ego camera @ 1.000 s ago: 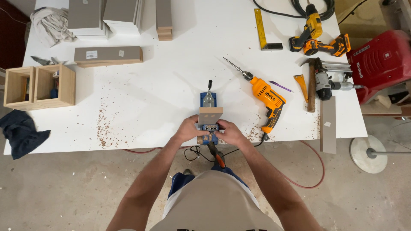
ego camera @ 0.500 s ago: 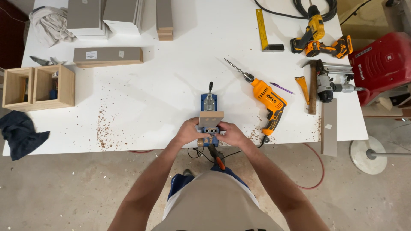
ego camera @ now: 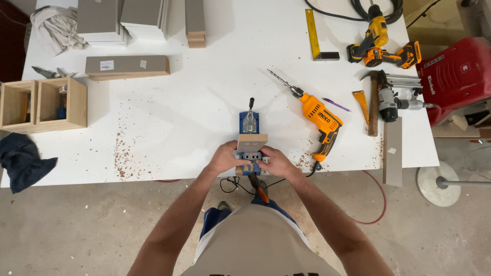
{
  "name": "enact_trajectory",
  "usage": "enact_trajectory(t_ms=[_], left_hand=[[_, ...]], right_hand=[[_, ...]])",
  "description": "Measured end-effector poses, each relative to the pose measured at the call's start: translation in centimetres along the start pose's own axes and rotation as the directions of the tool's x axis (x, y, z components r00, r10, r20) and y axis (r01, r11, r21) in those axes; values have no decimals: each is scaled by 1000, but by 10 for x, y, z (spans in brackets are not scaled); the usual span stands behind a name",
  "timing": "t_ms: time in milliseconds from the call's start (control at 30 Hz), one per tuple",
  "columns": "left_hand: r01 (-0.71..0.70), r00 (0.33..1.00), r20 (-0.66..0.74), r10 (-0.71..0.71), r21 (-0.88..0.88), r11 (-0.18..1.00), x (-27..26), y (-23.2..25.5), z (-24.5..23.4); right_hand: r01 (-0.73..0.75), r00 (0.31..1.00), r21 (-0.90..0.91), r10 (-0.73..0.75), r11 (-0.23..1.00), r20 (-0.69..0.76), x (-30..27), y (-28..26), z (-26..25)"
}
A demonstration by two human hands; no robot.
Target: The person places rectangular wooden boards into a blue Kreg pocket-hole jig on a white workbench. They use an orange corded drill to create holes in the boards, then remove the boards and place them on a stack. This process is repeated for multiple boards throughout the video.
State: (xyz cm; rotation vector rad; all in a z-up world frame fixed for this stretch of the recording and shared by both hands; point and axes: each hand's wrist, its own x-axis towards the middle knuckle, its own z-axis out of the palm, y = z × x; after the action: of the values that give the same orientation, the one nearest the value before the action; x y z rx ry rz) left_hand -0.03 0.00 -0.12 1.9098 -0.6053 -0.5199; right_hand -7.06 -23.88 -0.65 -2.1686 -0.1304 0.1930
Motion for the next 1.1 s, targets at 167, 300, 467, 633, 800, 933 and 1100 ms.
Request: enact_trajectory(t_ms=[167,300,467,633,800,933,1100], left_hand=[[-24,1000,1,24,-4,1000,-3,17,-6],[-35,999,-9,35,-1,999,-1,11,-5],[-41,999,-12,41,18,999,4,-1,-2],[-81,996,-31,84,87,993,9,-4,-3],[-70,996,-42,74,80,994,7,-2,-1],[-17,1000,-23,20,100,995,7,-1,-2],[-4,1000,21,3,69,998,-1,24,-7]], right_hand=[[-14,999,-6,14,1000,38,1,-14,-16],[-168,970,22,161,986,182,26,-32,-54],[-83,970,498,185,863,-159,92,-65,-51],[-298,921,376,368,877,-128,149,-43,-51],[-101,991,-3,100,995,-87,150,-18,-16],[322,939,-382,-345,866,8,149,7,8],[118,984,-484,-35,867,177,136,-3,1]])
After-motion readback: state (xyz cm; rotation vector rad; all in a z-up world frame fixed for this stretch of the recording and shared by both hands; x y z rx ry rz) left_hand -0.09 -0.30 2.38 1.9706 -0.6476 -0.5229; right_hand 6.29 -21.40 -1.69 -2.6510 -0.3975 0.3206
